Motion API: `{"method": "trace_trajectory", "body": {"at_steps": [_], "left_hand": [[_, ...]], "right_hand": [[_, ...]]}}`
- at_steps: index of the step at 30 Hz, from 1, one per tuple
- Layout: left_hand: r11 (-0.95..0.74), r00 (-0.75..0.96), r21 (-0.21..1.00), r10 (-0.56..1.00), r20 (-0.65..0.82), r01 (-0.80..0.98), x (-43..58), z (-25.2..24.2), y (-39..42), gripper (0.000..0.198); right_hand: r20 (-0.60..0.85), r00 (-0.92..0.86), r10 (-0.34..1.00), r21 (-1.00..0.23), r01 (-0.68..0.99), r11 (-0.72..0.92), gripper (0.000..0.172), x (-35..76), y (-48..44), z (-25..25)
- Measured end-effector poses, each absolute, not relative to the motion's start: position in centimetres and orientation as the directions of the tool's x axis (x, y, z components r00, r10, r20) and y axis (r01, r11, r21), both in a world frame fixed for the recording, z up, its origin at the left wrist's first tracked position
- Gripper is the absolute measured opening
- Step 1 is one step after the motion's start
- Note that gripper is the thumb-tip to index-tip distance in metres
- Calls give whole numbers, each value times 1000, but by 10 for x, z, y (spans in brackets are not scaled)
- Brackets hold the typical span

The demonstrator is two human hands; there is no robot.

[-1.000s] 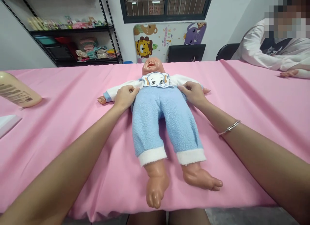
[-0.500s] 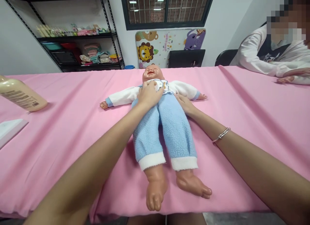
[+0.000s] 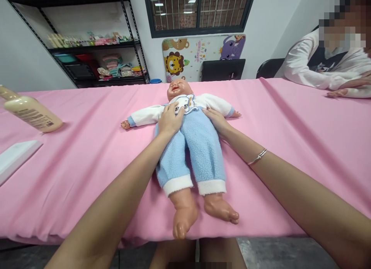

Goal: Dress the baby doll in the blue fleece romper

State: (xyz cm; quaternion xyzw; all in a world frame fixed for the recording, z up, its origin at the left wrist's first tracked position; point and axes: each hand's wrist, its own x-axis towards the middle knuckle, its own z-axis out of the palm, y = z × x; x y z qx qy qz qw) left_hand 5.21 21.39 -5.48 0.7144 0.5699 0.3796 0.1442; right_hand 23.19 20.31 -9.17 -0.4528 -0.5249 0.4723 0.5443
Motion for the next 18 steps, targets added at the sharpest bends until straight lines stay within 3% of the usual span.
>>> {"method": "trace_trajectory", "body": {"at_steps": [3,10,18], "left_hand": [[-275,-19,697,924,382,662,45,-61,218,38],[-215,-114,762,929,353,611,26,-75,219,33],[-221,-130,789,926,354,574,27,-76,220,29]], "right_hand": [[53,-5,999,-980,-192,51,35,227,197,-87],[-20,33,999,-983,-184,-13,28,224,194,-81],[30,25,999,-982,-184,34,30,225,194,-85]]}}
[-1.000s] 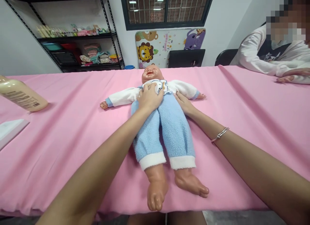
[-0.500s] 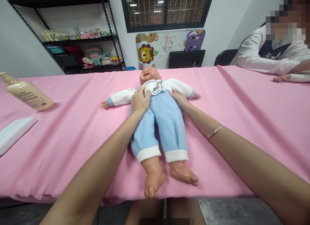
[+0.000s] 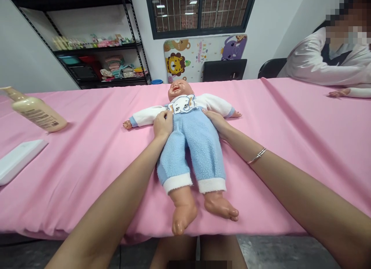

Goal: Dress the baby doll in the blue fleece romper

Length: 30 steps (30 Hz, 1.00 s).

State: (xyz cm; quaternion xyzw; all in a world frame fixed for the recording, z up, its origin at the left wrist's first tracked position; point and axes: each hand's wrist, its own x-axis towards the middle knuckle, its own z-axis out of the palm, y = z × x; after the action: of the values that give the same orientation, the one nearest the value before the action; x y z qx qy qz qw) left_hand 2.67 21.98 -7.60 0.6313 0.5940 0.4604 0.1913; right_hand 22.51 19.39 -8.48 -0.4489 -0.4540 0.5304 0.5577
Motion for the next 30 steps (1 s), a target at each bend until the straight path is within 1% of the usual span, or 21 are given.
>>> {"method": "trace_trajectory", "body": {"at_steps": [5,11,15,20,25,30], "left_hand": [[-222,-135,798,926,352,560,26,-77,222,28],[-161,-217,851,928,303,499,26,-76,223,24],[-159,-220,850,927,304,502,25,-76,222,23],[-161,-222,854,927,303,494,26,-76,222,22],[-155,-224,858,929,295,490,27,-74,221,25],[-148,-227,861,930,289,487,27,-73,221,27]], "right_hand": [[43,-16,999,-984,-172,39,34,227,198,-88],[88,-50,995,-987,-138,80,39,231,203,-93],[99,-37,994,-984,-154,92,35,230,200,-92],[67,-6,998,-979,-193,65,29,228,197,-89],[85,-14,996,-984,-161,82,33,231,200,-92],[72,-7,997,-984,-166,70,36,233,204,-95]]}}
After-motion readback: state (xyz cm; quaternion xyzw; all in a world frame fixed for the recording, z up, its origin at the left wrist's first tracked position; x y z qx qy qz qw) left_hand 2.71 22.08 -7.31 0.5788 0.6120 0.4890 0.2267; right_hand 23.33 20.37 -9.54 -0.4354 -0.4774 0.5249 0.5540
